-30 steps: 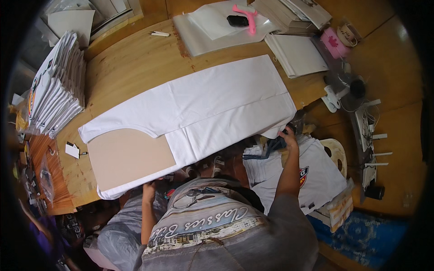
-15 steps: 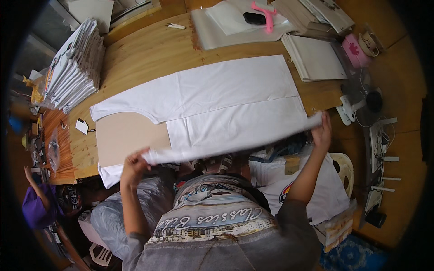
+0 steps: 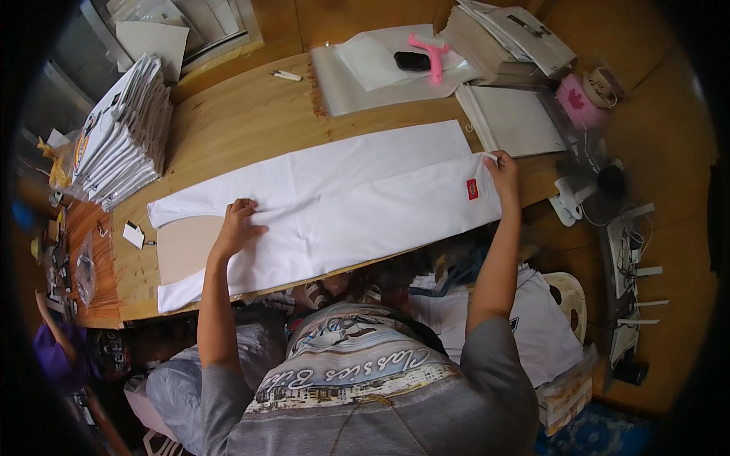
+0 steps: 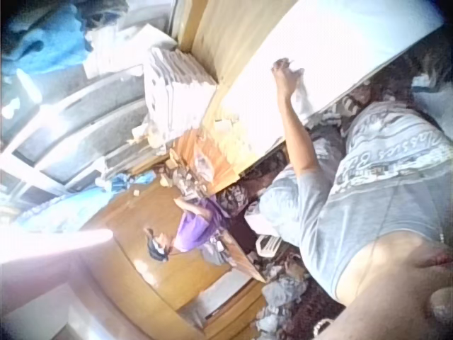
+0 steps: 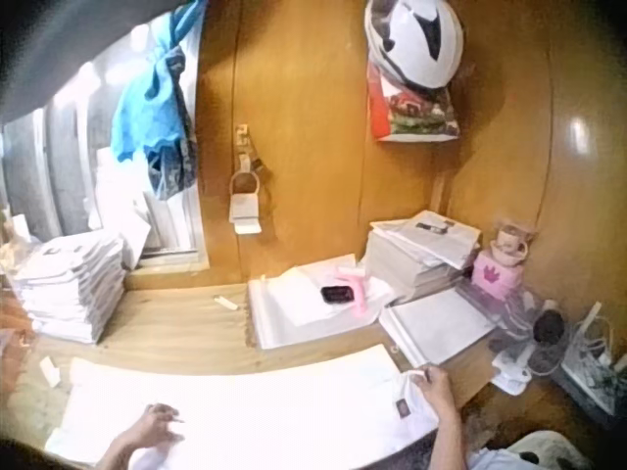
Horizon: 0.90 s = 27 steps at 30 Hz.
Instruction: The person folds white tank tops on a wooden table using a cardboard template to ensure consistent creases. They place a tag on the folded garment and stack it with others. The process is repeated for multiple shirts.
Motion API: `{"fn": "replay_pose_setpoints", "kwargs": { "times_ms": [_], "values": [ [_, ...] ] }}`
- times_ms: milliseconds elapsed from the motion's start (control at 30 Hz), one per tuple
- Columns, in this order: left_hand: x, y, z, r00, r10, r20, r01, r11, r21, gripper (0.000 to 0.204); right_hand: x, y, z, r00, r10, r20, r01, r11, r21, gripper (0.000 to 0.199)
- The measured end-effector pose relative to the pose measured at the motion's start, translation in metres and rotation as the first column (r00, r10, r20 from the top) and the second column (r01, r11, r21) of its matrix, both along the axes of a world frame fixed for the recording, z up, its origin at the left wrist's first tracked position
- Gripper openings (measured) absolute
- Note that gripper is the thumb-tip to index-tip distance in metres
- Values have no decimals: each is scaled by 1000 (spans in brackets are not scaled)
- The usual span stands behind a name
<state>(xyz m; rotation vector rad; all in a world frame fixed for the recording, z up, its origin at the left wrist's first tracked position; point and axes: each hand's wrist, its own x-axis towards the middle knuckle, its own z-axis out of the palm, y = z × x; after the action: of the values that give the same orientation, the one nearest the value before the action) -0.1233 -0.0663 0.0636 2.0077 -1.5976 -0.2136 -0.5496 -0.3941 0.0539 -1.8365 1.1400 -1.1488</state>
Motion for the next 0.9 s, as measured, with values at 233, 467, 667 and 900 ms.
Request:
{"fn": "replay_pose_setpoints", "kwargs": {
  "times_ms": [233, 467, 667, 900],
  "values": [
    [24, -15, -8, 781, 331, -530, -231, 941, 247, 22, 58, -47, -1, 836, -200, -511, 195, 979, -63, 29],
    [5, -29, 2, 803, 340, -490, -254, 938, 235, 21, 17, -68, -30, 921, 62, -384, -57, 998, 24, 34],
    [20, -17, -11, 816, 322, -480, -227, 942, 247, 19, -30, -8, 36, 868, 450, -208, -161, 652, 741, 60],
    [16, -17, -10, 928, 219, -301, -178, 971, 159, 24, -61, 42, 16, 995, 90, -40, -36, 714, 699, 69]
  ]
}}
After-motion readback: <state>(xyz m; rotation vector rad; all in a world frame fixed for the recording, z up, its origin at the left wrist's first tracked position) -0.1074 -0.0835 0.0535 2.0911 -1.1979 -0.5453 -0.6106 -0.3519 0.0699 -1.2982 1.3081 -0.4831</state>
